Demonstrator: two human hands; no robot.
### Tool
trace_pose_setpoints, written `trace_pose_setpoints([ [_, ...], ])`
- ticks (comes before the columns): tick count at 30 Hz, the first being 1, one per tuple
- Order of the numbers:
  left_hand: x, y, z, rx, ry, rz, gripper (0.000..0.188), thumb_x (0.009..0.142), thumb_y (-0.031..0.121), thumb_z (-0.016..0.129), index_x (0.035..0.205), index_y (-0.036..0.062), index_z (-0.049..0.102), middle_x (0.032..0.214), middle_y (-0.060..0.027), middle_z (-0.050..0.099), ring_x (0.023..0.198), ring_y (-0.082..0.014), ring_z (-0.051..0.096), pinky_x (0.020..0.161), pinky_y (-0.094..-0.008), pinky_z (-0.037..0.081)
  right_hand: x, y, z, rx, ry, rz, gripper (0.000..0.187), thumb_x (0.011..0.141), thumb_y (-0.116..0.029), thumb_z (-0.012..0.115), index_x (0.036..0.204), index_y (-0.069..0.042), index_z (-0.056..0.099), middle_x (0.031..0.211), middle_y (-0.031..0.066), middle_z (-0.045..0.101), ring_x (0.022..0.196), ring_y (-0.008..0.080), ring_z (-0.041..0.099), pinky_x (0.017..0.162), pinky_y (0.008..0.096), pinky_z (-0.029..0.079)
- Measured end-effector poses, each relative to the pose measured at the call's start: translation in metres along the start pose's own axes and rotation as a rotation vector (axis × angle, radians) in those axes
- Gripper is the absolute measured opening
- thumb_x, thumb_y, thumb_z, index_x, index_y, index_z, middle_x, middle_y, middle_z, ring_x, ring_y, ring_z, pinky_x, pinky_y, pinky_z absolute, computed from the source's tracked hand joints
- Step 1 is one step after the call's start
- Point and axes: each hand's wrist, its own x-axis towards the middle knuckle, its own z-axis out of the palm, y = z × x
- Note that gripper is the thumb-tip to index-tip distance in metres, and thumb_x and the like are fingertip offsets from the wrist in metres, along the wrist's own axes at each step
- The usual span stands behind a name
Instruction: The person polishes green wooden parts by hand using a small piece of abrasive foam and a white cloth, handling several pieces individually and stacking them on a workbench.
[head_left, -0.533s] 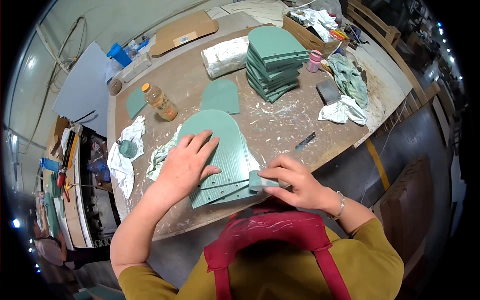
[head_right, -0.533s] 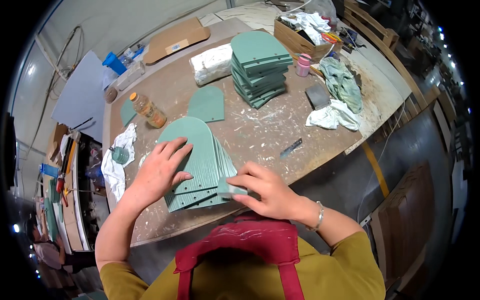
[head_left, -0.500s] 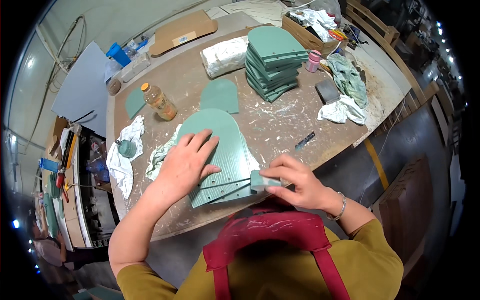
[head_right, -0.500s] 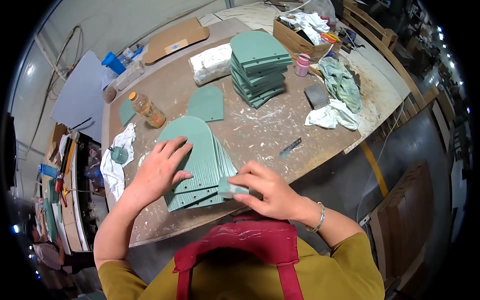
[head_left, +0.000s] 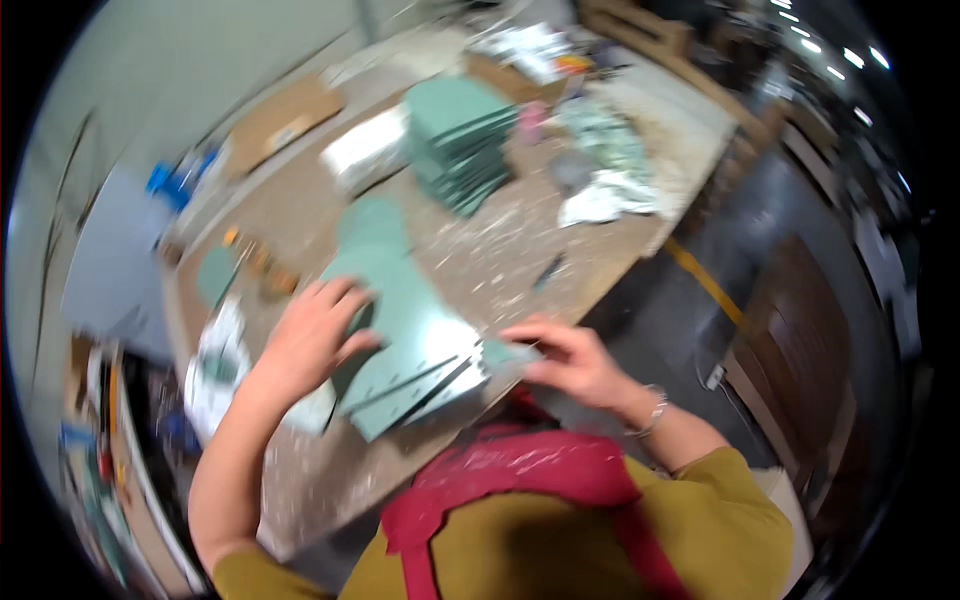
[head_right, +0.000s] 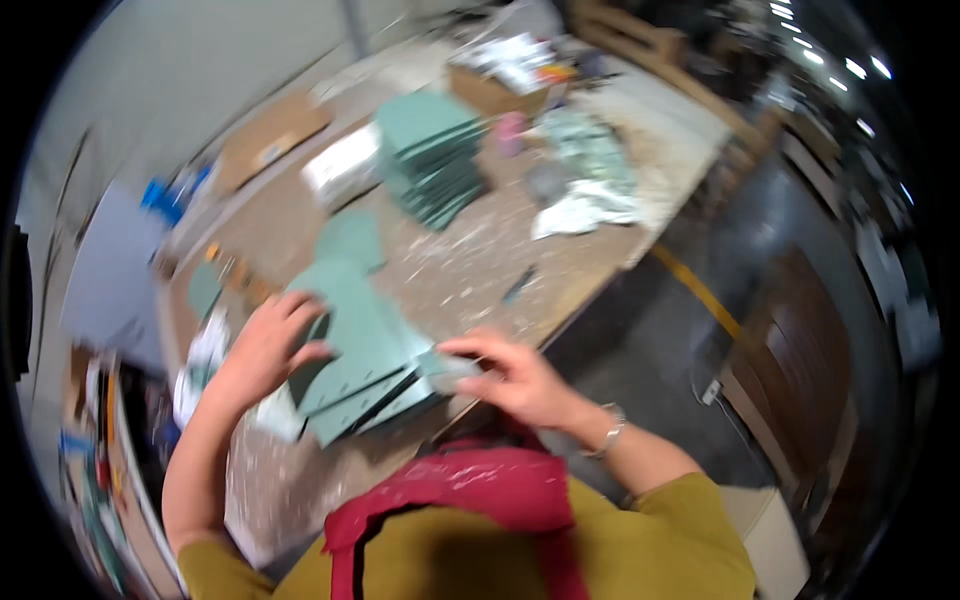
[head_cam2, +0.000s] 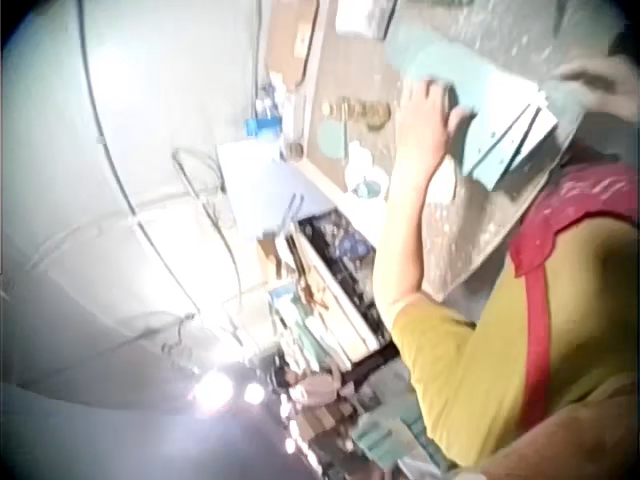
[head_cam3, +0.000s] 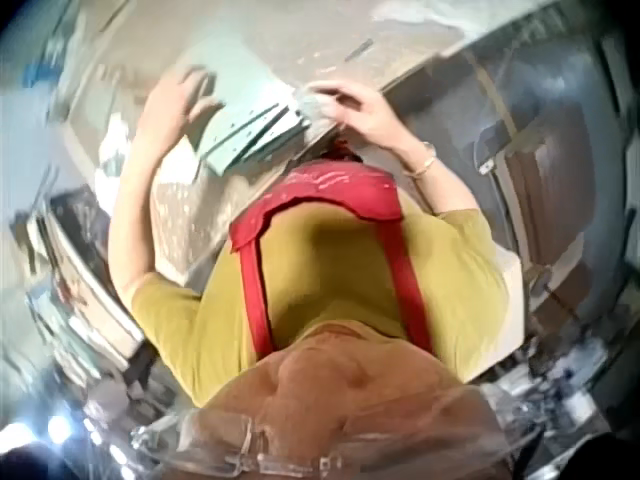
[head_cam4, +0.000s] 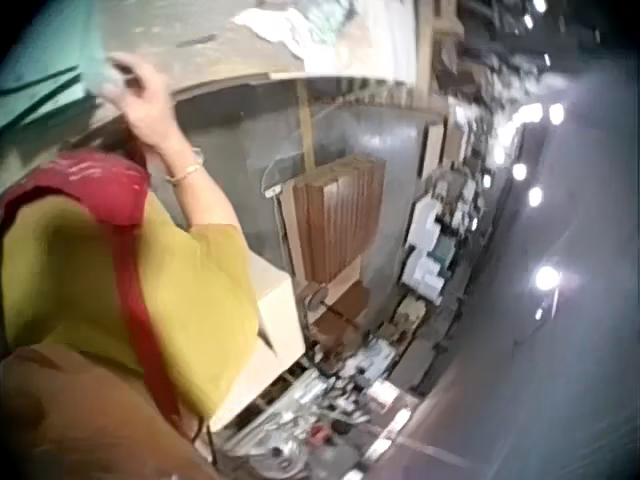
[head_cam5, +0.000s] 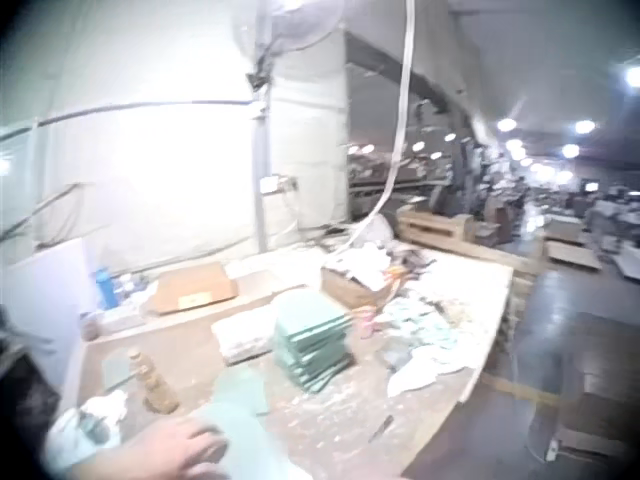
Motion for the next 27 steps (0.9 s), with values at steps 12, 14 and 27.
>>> trace_pose_setpoints([
  [12,-0.031,-0.012,0.027,0.308,-0.173,0.037,0.067,0.097,0.041,0.050,0.154,0.0148,0.028,0.161,-0.0122,0.025,0.146,-0.0373,0.022,0.113,-0.0570,0.023,-0.009,0.023,0.073,0.734,-0.066,0.139,0.045,0.095,-0.011,0.063,0.137,0.001,0.049,0.120,0.0033,0.060,0.110,0.0097,0.056,0.096,0.0247,0.045],
  [14,-0.042,0.001,0.022,0.287,-0.135,-0.016,0.068,0.093,0.044,0.054,0.150,0.0140,0.034,0.157,-0.0145,0.029,0.142,-0.0380,0.027,0.110,-0.0570,0.027,0.000,0.034,0.083,0.775,-0.087,0.161,0.044,0.095,-0.011,0.064,0.135,0.000,0.050,0.118,0.0032,0.060,0.107,0.0098,0.056,0.094,0.0241,0.045],
  [27,-0.036,-0.006,0.040,0.150,0.069,0.018,0.056,0.096,0.045,0.052,0.146,0.0220,0.044,0.152,-0.0155,0.035,0.136,-0.0357,0.035,0.108,-0.0520,0.030,-0.012,0.013,0.087,0.527,-0.198,0.122,0.041,0.086,0.001,0.068,0.125,-0.003,0.057,0.153,0.0151,0.035,0.135,0.0196,0.040,0.110,0.0351,0.035],
])
